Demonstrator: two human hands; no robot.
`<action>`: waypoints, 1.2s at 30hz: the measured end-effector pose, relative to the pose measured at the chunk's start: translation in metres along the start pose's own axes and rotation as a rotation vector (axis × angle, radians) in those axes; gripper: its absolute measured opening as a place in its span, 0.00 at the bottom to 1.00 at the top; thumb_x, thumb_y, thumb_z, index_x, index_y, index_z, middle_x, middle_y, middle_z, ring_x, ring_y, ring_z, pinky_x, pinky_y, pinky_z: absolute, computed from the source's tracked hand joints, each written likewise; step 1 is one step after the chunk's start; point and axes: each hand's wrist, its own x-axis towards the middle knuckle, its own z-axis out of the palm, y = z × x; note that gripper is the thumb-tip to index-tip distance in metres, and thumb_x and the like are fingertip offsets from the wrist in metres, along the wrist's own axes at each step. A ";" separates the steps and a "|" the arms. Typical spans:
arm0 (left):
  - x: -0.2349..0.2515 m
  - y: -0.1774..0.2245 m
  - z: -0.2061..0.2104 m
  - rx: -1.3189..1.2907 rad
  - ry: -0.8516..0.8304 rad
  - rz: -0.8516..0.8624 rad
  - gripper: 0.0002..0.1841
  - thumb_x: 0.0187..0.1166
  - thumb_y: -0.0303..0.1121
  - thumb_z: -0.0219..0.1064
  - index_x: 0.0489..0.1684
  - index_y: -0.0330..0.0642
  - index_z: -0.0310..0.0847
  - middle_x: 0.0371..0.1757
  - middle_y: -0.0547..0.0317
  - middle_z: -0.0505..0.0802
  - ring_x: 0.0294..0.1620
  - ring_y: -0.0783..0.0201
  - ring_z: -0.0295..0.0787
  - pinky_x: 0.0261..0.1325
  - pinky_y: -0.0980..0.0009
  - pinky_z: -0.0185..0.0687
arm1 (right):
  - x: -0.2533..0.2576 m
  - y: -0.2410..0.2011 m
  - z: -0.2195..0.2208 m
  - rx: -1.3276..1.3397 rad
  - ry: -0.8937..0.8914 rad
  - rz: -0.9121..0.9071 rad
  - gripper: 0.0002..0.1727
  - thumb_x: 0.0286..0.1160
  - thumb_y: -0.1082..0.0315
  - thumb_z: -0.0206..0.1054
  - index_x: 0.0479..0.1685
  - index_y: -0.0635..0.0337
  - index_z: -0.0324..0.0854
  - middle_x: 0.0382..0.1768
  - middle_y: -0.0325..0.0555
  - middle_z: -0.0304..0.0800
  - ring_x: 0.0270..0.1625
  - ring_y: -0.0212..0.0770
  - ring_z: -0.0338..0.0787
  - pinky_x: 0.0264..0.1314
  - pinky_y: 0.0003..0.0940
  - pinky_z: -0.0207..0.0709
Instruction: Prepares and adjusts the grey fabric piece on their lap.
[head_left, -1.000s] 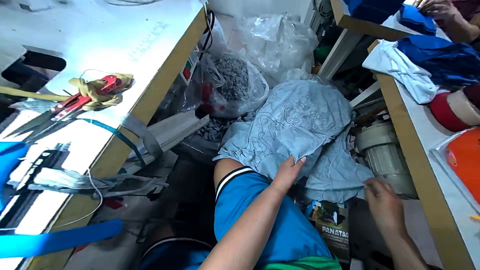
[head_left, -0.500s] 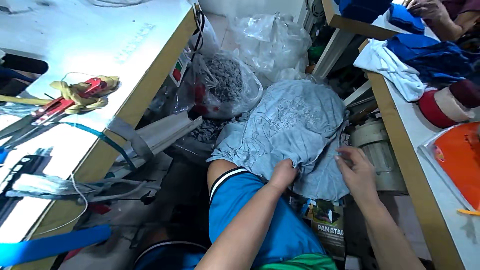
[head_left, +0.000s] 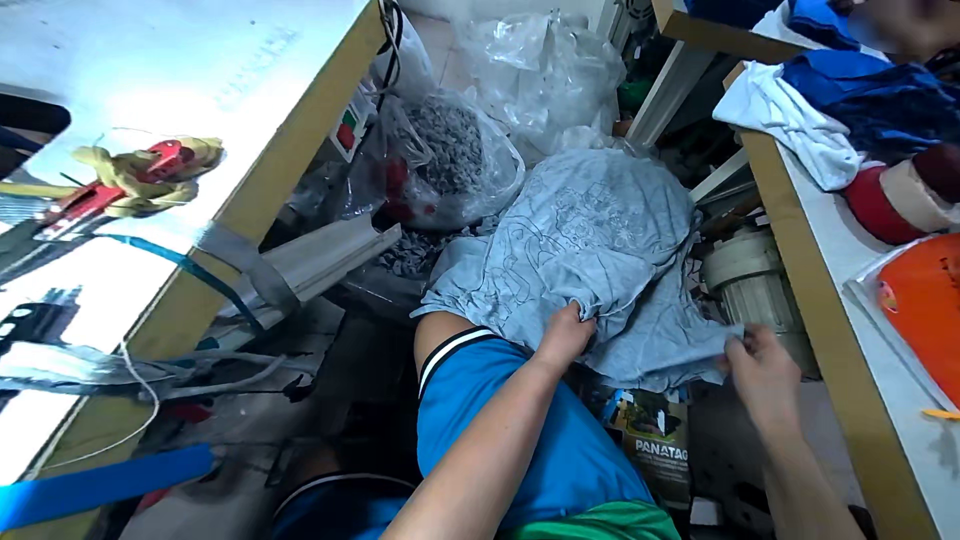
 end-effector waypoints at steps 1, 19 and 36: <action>-0.001 0.000 0.003 -0.016 -0.034 0.043 0.17 0.86 0.34 0.65 0.62 0.26 0.80 0.55 0.34 0.90 0.60 0.45 0.87 0.68 0.44 0.77 | -0.001 -0.013 -0.002 0.109 -0.005 -0.021 0.17 0.88 0.71 0.57 0.68 0.74 0.74 0.45 0.64 0.88 0.40 0.51 0.91 0.47 0.52 0.85; -0.003 0.001 0.001 -0.319 0.016 0.025 0.18 0.90 0.31 0.58 0.73 0.32 0.75 0.66 0.43 0.88 0.68 0.57 0.83 0.74 0.55 0.73 | -0.006 0.049 0.045 -0.342 -0.263 -0.087 0.23 0.74 0.74 0.73 0.70 0.66 0.82 0.71 0.74 0.76 0.67 0.72 0.82 0.67 0.65 0.77; -0.004 0.008 -0.010 -0.724 0.299 -0.014 0.16 0.93 0.33 0.52 0.72 0.35 0.72 0.57 0.50 0.89 0.56 0.67 0.87 0.63 0.64 0.82 | 0.026 -0.006 0.067 -0.342 -0.369 -0.478 0.25 0.74 0.80 0.68 0.73 0.66 0.80 0.81 0.67 0.73 0.82 0.73 0.71 0.78 0.74 0.63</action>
